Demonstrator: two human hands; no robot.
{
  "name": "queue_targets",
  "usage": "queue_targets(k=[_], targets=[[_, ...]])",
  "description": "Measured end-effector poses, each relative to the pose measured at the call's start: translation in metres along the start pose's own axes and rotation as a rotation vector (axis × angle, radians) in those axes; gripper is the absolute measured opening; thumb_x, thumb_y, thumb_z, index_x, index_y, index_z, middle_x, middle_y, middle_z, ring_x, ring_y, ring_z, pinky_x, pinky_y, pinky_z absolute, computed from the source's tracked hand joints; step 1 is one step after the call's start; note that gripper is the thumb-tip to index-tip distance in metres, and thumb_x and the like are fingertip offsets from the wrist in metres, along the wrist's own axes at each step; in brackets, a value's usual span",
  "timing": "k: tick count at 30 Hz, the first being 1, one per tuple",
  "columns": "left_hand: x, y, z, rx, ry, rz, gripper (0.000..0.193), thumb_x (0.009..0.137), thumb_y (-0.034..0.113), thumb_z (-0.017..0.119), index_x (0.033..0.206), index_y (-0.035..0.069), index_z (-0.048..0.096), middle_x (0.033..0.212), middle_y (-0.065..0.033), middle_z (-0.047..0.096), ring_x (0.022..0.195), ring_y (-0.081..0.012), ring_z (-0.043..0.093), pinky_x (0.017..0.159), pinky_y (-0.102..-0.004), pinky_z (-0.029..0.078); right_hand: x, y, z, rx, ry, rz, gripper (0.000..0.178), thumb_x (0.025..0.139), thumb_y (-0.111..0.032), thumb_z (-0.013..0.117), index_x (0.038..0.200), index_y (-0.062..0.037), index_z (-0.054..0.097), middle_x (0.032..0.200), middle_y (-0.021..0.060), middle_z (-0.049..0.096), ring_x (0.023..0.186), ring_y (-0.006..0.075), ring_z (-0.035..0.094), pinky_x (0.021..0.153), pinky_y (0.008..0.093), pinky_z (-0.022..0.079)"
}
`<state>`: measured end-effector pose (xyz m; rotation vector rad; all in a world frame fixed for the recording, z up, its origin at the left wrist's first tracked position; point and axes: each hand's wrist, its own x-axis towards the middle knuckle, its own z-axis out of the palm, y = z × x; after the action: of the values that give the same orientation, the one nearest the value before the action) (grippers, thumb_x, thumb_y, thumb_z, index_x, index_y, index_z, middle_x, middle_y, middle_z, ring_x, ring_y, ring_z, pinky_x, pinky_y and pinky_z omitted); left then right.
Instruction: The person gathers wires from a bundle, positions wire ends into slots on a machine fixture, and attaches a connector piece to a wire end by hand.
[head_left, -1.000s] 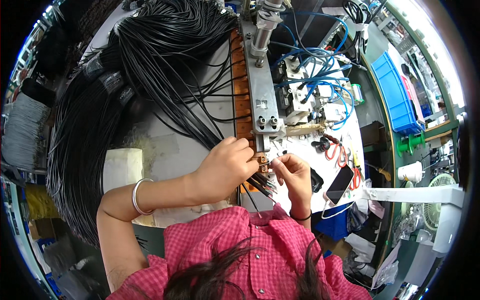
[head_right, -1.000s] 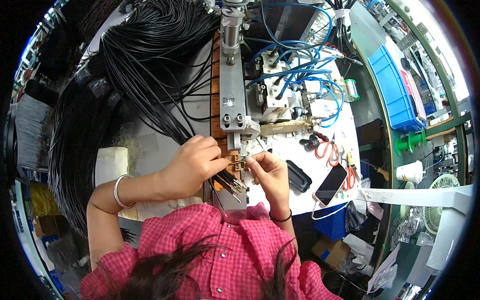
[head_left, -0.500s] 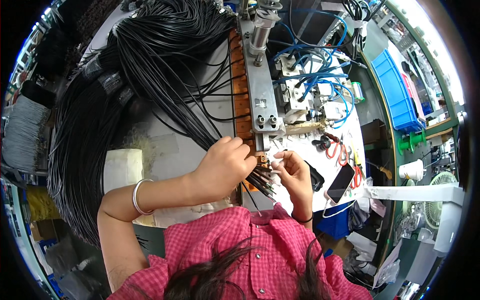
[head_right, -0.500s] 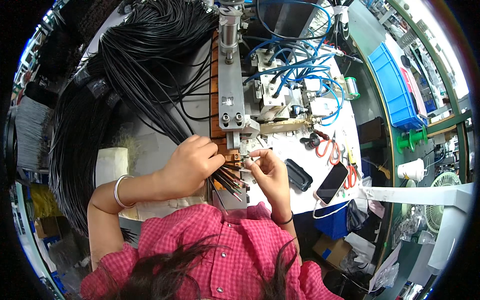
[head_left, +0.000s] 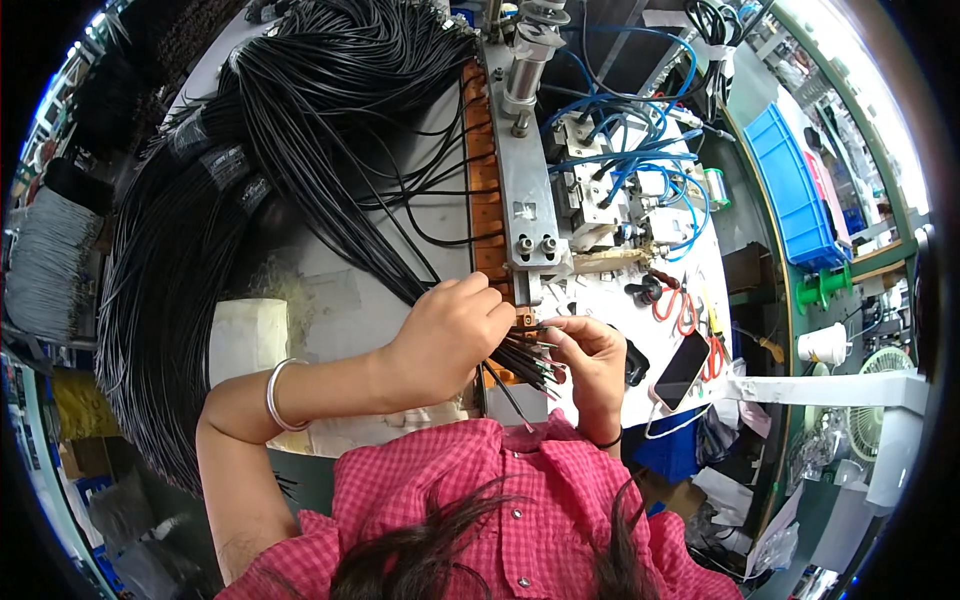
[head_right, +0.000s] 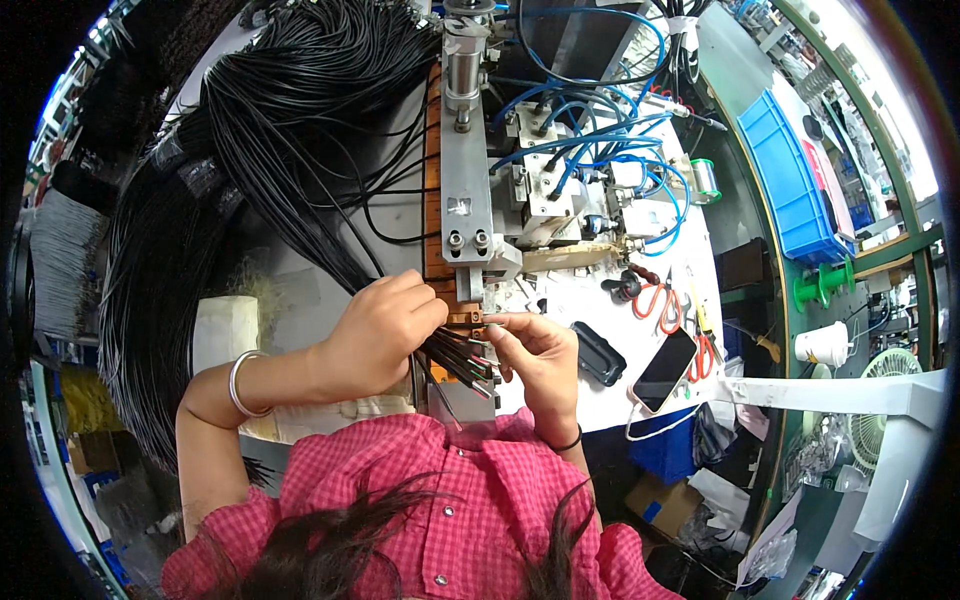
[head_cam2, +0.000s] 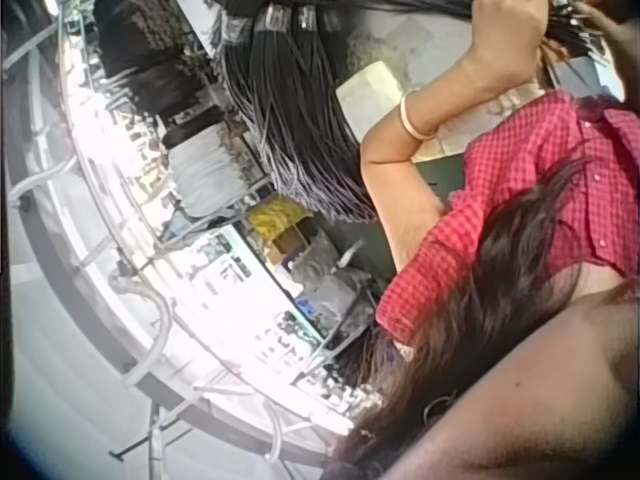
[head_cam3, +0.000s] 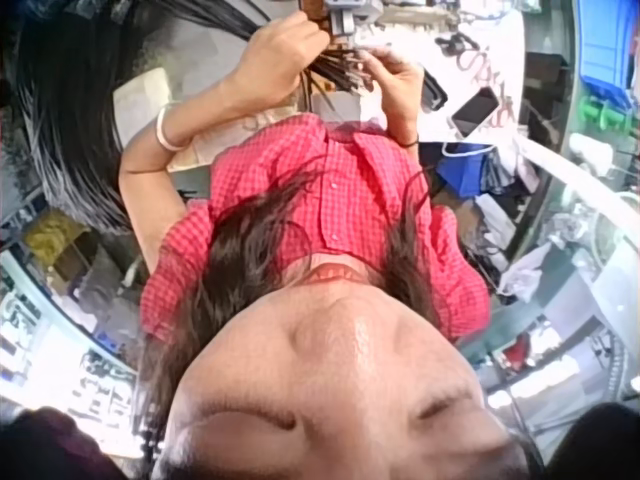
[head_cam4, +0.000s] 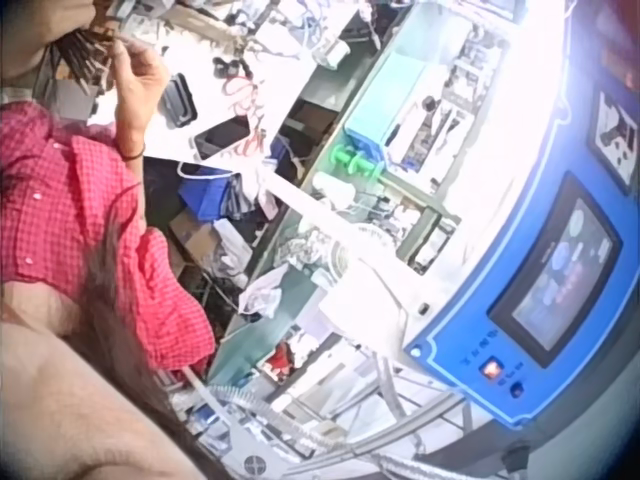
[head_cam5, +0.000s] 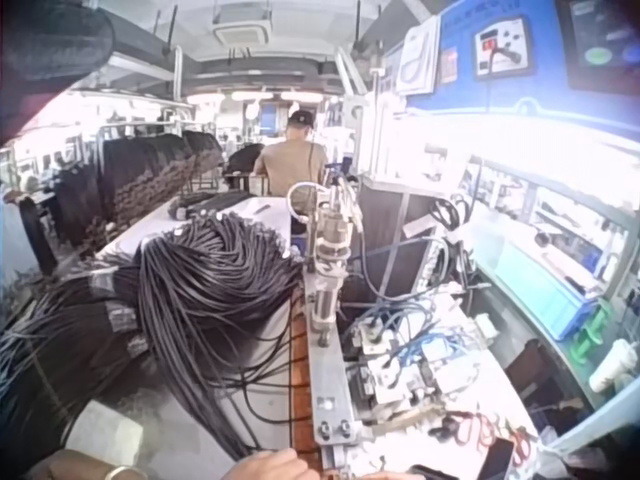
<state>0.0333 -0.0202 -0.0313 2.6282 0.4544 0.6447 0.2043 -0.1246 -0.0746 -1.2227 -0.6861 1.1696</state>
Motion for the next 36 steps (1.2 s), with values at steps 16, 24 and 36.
queue_targets(k=[16,24,36], targets=[[0.0,0.001,-0.001,0.029,-0.039,-0.006,0.016,0.056,-0.004,0.053,0.068,0.004,0.047,0.067,-0.0088,0.046,0.07,-0.0269,0.047,0.059,-0.036,0.036,-0.002,-0.002,0.004,-0.129,0.009,-0.134,0.011,0.083,0.002,0.058,0.092,0.0057,0.063,0.075,0.009,0.065,0.052,0.007,0.055,0.042,0.0184,0.041],[0.0,0.0,-0.001,0.032,-0.049,-0.001,0.015,0.056,-0.004,0.054,0.068,0.004,0.047,0.067,-0.0087,0.047,0.071,-0.0268,0.047,0.06,-0.0357,0.035,-0.001,-0.002,-0.002,0.014,-0.063,-0.035,0.01,0.082,0.001,0.059,0.09,0.0057,0.063,0.074,0.0098,0.065,0.048,0.0068,0.053,0.039,0.0177,0.04],[-0.002,0.0,0.003,0.01,-0.048,0.036,0.014,0.057,-0.002,0.055,0.07,0.004,0.05,0.07,-0.0082,0.047,0.073,-0.0255,0.048,0.062,-0.0348,0.036,0.004,0.006,-0.009,-0.019,-0.054,-0.033,0.006,0.081,0.001,0.063,0.085,0.0041,0.062,0.069,0.0059,0.062,0.052,0.0066,0.054,0.042,0.0181,0.041]])
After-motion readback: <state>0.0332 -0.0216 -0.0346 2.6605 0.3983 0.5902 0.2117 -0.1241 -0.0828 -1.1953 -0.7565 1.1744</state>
